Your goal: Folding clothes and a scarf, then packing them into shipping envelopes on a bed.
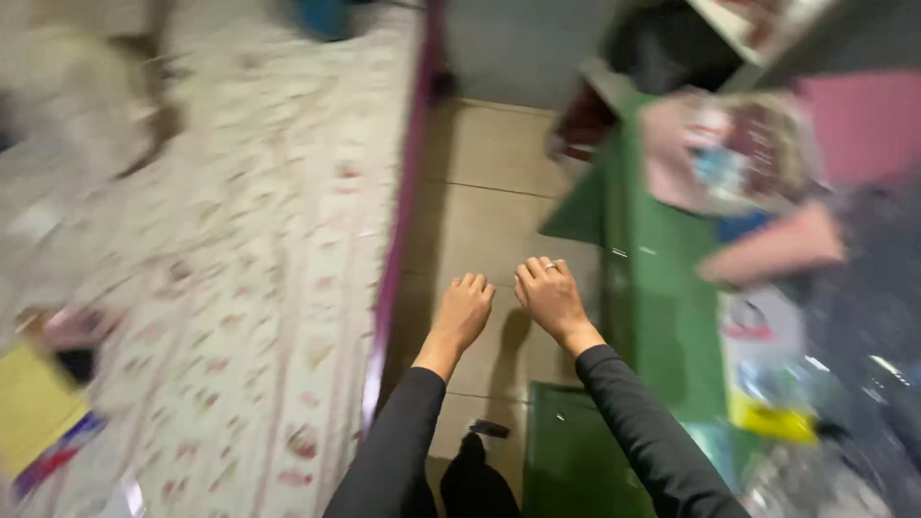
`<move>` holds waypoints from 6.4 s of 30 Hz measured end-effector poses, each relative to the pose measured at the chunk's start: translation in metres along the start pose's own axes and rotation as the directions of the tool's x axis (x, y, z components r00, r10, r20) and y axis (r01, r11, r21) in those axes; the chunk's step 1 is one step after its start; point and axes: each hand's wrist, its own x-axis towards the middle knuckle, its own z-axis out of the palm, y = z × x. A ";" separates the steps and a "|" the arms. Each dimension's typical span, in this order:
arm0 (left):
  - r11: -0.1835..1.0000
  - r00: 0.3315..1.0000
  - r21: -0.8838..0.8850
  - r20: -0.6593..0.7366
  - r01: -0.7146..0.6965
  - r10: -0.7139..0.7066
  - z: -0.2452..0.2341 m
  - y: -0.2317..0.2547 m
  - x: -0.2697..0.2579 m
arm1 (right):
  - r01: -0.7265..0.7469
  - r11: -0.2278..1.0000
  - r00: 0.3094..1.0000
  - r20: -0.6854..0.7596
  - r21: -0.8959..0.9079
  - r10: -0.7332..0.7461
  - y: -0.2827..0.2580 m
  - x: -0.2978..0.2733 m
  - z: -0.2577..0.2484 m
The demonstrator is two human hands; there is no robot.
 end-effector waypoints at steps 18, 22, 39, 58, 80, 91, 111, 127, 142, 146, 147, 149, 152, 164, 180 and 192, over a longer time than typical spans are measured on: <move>0.416 0.434 0.144 -0.128 0.898 -0.892 -0.163 -0.251 -0.458 | 0.653 0.614 0.683 0.006 0.444 -0.731 -0.477 0.214 0.091; 0.269 0.282 0.138 -0.085 0.953 -0.956 -0.155 -0.246 -0.533 | 0.762 0.477 0.559 -0.075 0.438 -0.825 -0.552 0.210 0.113; -0.206 -0.188 0.086 -0.180 0.975 -0.966 -0.166 -0.277 -0.661 | 0.852 0.134 0.122 0.056 0.507 -0.991 -0.847 0.203 0.263; -0.444 -0.539 -0.468 -0.085 0.764 -0.838 -0.122 -0.271 -0.736 | 0.870 -0.108 -0.224 0.190 0.481 -0.956 -0.915 0.195 0.235; -0.282 -0.301 -0.111 -0.260 0.953 -0.917 -0.152 -0.440 -0.733 | 0.788 0.184 0.175 0.073 0.588 -0.982 -0.942 0.318 0.310; -0.223 -0.218 -0.009 -0.244 0.975 -0.945 -0.155 -0.500 -0.789 | 0.916 0.208 0.200 0.058 0.344 -0.978 -1.083 0.397 0.420; -0.355 -0.368 -0.097 -0.216 0.930 -0.904 -0.165 -0.507 -0.774 | 0.132 0.507 0.260 0.464 0.852 -0.847 -1.076 0.421 0.378; -0.304 -0.333 -0.147 -0.251 0.941 -0.909 -0.170 -0.498 -0.775 | 0.572 0.351 0.230 0.266 0.742 -0.936 -1.036 0.342 0.350; -0.234 -0.316 -0.298 -0.263 0.925 -0.912 -0.139 -0.319 -0.706 | -0.216 0.552 0.033 0.571 0.806 -0.821 -0.839 0.166 0.303; -0.219 -0.268 -0.191 -0.287 0.957 -0.920 -0.115 -0.303 -0.702 | -0.090 0.612 0.621 0.525 0.786 -0.582 -0.816 0.178 0.347; -0.248 -0.286 -0.178 -0.243 0.952 -0.927 -0.109 -0.302 -0.701 | -0.014 0.677 0.744 0.460 0.736 -0.485 -0.812 0.190 0.355; -0.252 -0.289 -0.164 -0.269 0.954 -0.919 -0.097 -0.298 -0.704 | -0.047 0.737 0.785 0.481 0.674 -0.390 -0.811 0.217 0.381; -0.263 -0.286 -0.114 -0.311 0.958 -0.906 -0.095 -0.292 -0.703 | -0.135 0.784 0.783 0.550 0.607 -0.291 -0.810 0.239 0.402; -0.570 -0.790 -0.681 -0.022 0.461 -0.612 -0.057 -0.258 -0.701 | -0.694 0.233 0.575 0.719 0.681 -0.390 -0.842 0.261 0.359; -0.654 -0.805 -0.719 0.234 0.234 -0.545 -0.003 -0.293 -0.688 | 0.553 0.486 0.502 0.196 0.676 -0.843 -0.722 0.250 0.341; -0.623 -0.903 -0.742 0.055 0.248 -0.425 0.025 -0.296 -0.707 | 0.298 0.513 0.220 0.466 0.805 -0.857 -0.827 0.112 0.342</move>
